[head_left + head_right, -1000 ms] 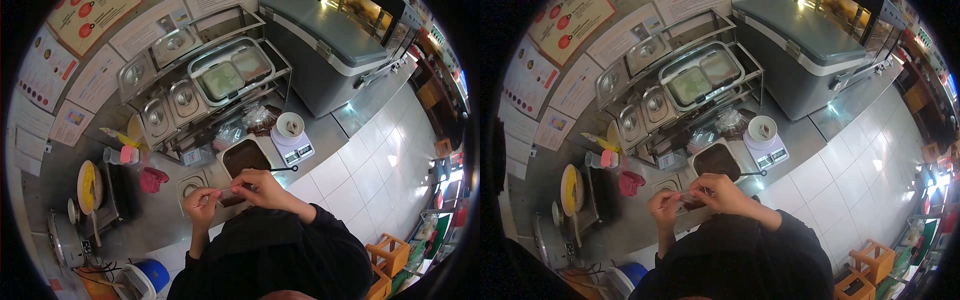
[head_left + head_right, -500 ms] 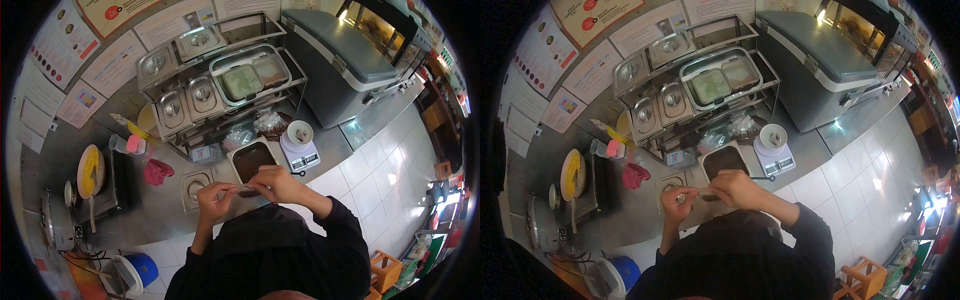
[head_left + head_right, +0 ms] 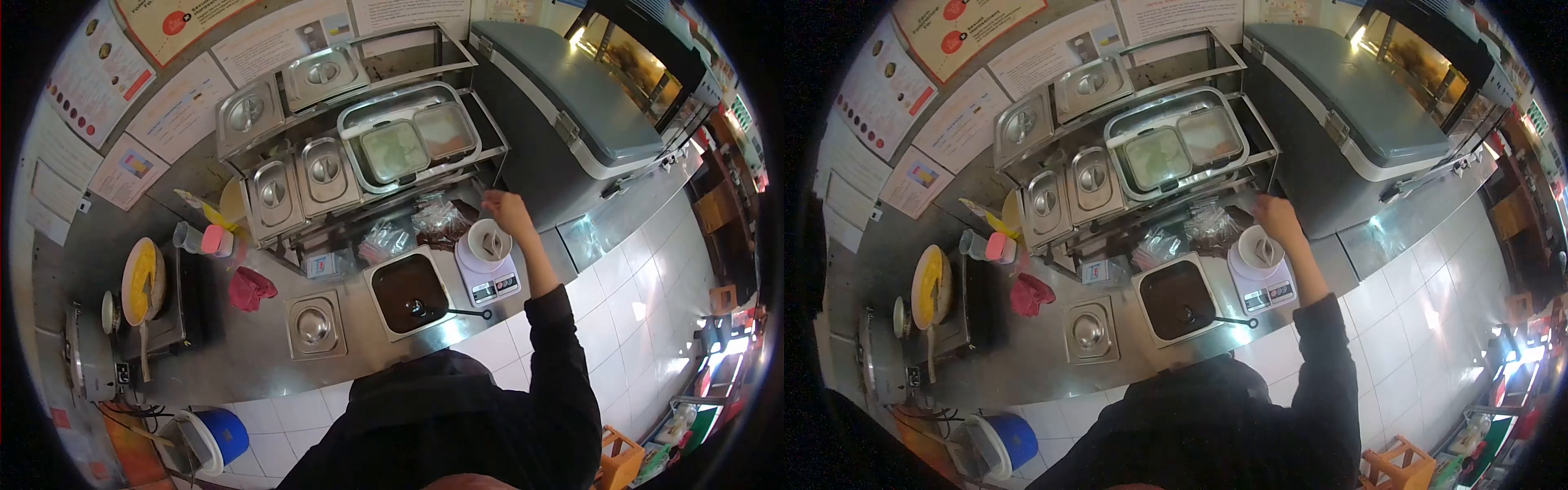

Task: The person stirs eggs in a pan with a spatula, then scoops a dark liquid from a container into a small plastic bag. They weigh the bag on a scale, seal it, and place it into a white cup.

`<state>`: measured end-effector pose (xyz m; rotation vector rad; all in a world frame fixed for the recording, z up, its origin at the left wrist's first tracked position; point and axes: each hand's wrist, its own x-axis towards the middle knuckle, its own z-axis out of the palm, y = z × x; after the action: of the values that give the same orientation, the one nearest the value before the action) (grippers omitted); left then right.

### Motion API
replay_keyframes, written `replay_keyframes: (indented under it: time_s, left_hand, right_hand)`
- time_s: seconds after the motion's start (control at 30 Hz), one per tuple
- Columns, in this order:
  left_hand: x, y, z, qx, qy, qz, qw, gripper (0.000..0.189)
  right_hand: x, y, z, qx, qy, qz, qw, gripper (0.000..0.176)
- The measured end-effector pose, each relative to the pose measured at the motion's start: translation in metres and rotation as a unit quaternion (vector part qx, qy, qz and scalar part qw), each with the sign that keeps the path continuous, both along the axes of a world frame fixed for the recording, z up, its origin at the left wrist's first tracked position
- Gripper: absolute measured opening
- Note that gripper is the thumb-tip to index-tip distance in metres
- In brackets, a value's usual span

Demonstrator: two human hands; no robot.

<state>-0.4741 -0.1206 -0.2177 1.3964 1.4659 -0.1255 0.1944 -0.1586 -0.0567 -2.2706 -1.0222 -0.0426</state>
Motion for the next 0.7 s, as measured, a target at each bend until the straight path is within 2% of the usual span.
replay_keyframes:
  time_s: [0.07,0.1,0.2,0.4,0.43,0.5,0.63,0.7]
  left_hand:
    - [-0.004,0.003,-0.002,-0.014,0.011,0.002,1.0,0.018]
    - [-0.004,0.006,-0.001,-0.018,0.013,0.001,1.0,0.019]
    - [-0.005,0.013,0.001,-0.025,0.019,-0.002,0.999,0.021]
    - [-0.004,0.027,0.002,-0.039,0.026,-0.026,0.999,0.024]
    - [-0.005,0.028,0.001,-0.043,0.029,-0.03,0.998,0.025]
    - [-0.007,0.031,-0.001,-0.05,0.033,-0.043,0.997,0.026]
    - [-0.009,0.045,-0.002,-0.066,0.04,-0.08,0.994,0.029]
    - [-0.013,0.054,-0.002,-0.083,0.048,-0.108,0.989,0.03]
  right_hand:
    - [-0.01,-0.004,-0.003,-0.059,-0.009,-0.016,0.998,0.03]
    - [-0.012,-0.011,-0.01,-0.078,0.007,-0.077,0.994,0.039]
    - [-0.046,-0.036,0.015,-0.173,0.072,-0.15,0.971,0.043]
    - [-0.081,-0.048,-0.005,-0.19,0.096,-0.159,0.964,0.046]
    - [-0.081,-0.048,-0.021,-0.135,0.051,-0.178,0.973,0.042]
    - [-0.078,-0.047,-0.036,-0.13,0.037,-0.195,0.971,0.037]
    - [-0.081,-0.041,-0.028,-0.144,0.016,-0.24,0.96,0.023]
    - [-0.087,-0.043,-0.013,-0.093,-0.069,-0.182,0.976,0.016]
